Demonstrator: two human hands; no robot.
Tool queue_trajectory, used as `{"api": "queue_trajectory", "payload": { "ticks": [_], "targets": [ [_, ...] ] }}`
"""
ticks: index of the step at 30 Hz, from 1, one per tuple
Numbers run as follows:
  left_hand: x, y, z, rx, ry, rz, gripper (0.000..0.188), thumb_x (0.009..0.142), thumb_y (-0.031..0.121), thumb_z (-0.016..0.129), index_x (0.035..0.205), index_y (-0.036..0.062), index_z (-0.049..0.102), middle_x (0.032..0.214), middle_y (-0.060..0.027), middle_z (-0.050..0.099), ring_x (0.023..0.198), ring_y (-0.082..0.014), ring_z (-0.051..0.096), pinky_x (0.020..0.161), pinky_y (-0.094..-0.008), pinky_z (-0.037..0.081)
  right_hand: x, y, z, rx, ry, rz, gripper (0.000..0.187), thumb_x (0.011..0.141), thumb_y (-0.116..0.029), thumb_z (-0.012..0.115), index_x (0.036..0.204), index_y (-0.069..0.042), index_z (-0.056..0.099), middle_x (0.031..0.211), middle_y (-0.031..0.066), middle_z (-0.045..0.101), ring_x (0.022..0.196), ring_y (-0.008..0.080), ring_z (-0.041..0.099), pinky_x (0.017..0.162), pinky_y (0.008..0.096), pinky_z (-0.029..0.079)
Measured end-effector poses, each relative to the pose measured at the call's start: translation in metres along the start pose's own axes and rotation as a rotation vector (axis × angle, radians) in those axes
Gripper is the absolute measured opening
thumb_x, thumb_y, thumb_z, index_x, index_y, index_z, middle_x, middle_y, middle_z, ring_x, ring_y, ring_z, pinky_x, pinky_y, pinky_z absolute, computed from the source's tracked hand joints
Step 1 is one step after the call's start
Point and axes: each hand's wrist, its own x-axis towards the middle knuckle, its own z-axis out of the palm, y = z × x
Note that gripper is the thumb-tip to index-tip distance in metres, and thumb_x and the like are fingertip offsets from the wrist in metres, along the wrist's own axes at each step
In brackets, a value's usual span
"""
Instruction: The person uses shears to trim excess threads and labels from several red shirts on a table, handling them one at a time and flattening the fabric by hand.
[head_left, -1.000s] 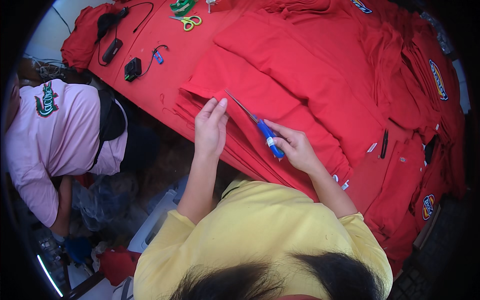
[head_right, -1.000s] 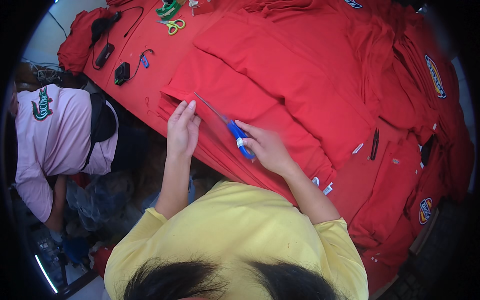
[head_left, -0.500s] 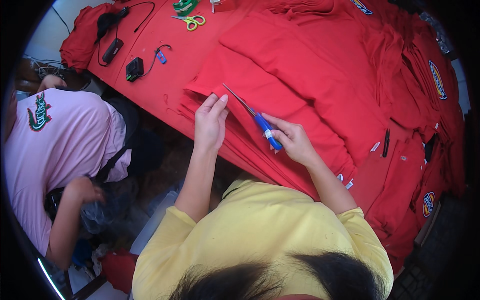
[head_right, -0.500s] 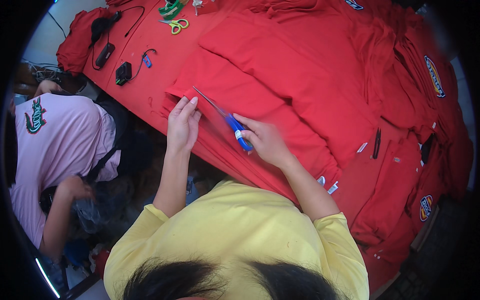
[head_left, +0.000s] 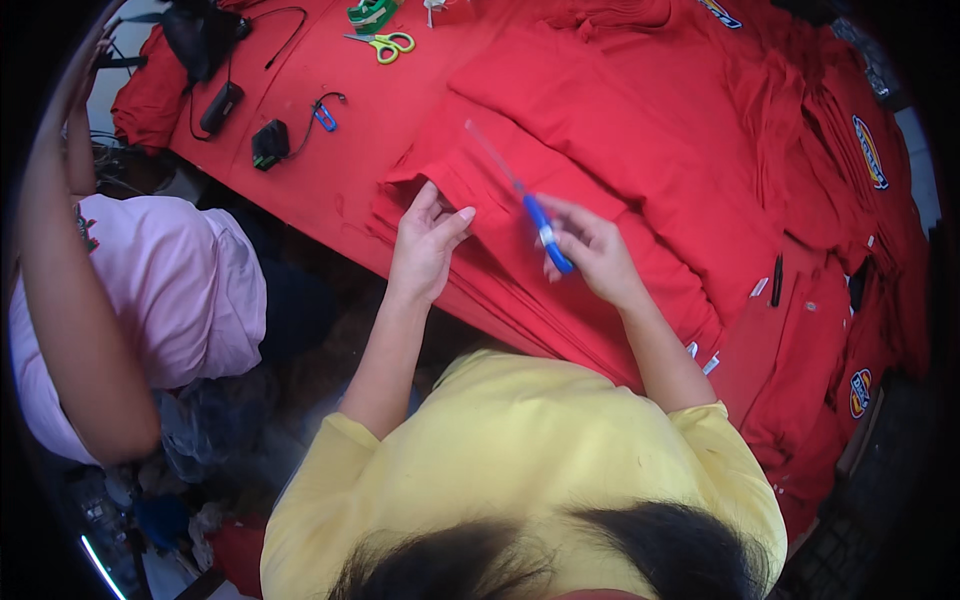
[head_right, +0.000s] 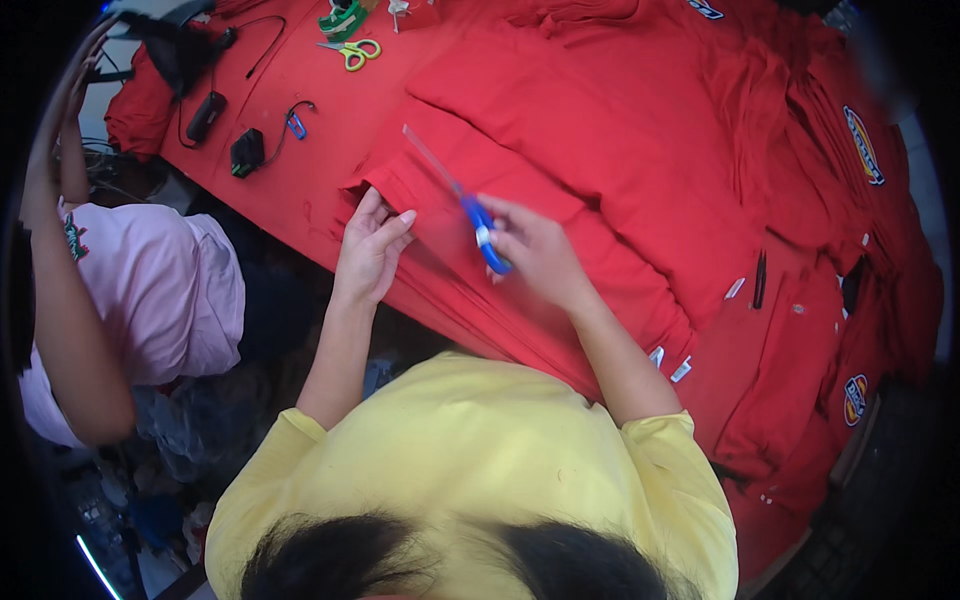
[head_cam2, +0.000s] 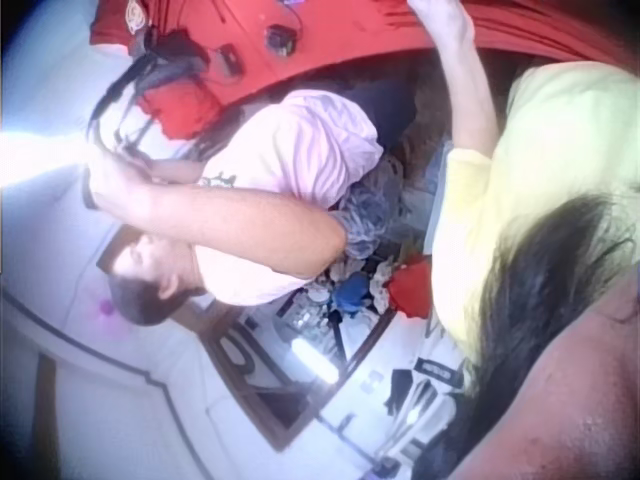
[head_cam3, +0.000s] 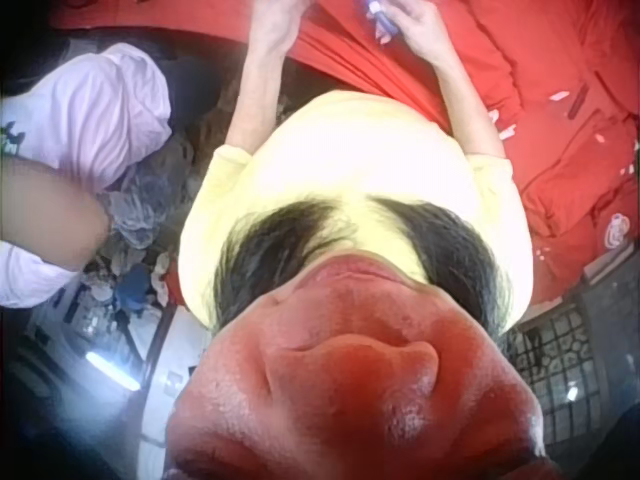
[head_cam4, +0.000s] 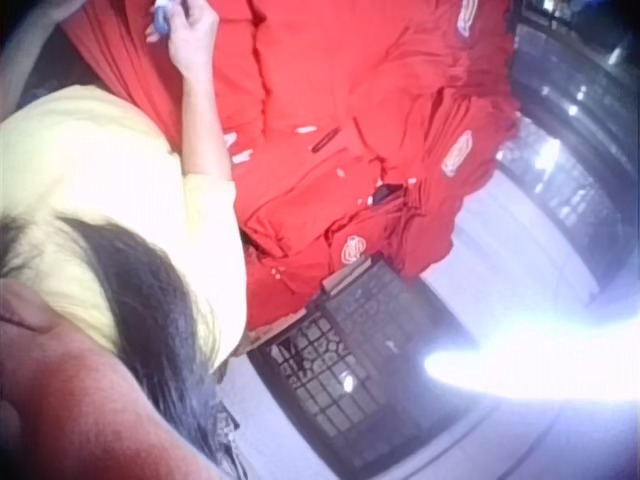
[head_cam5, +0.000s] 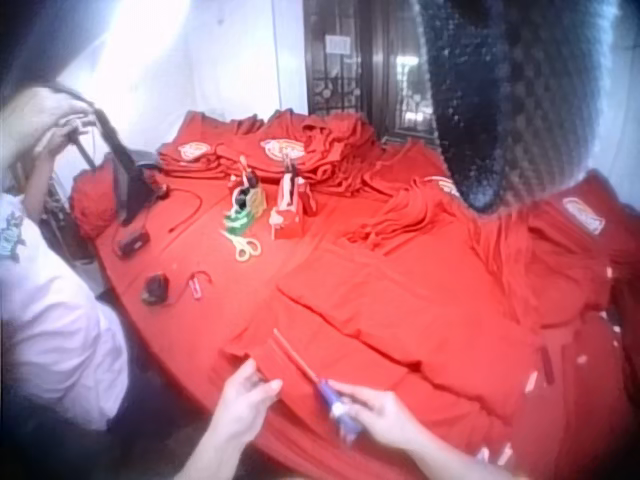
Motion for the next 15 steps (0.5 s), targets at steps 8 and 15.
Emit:
{"api": "queue_trajectory", "payload": {
  "ticks": [8,15],
  "targets": [
    [-0.005,-0.027,-0.002,-0.010,-0.071,-0.142,0.043,0.089,0.007,0.058,0.128,0.0073,0.040,0.112,-0.0080,0.059,0.102,-0.0196,0.060,0.087,-0.0368,0.050,0.044,0.028,0.029,-0.117,0.187,-0.167,0.062,0.080,0.002,0.057,0.137,-0.011,0.036,0.092,0.0031,0.047,0.083,0.0094,0.054,0.074,0.0234,0.046],
    [0.028,-0.006,-0.044,-0.651,0.168,-0.092,0.044,0.095,0.025,0.050,0.132,0.0040,0.040,0.137,-0.0112,0.044,0.129,-0.0252,0.039,0.109,-0.0419,0.030,0.026,0.044,0.021,-0.546,0.181,-0.171,0.059,0.079,0.000,0.054,0.135,-0.006,0.039,0.112,0.0186,0.053,0.102,0.0308,0.056,0.090,0.0375,0.043]
  ]
}}
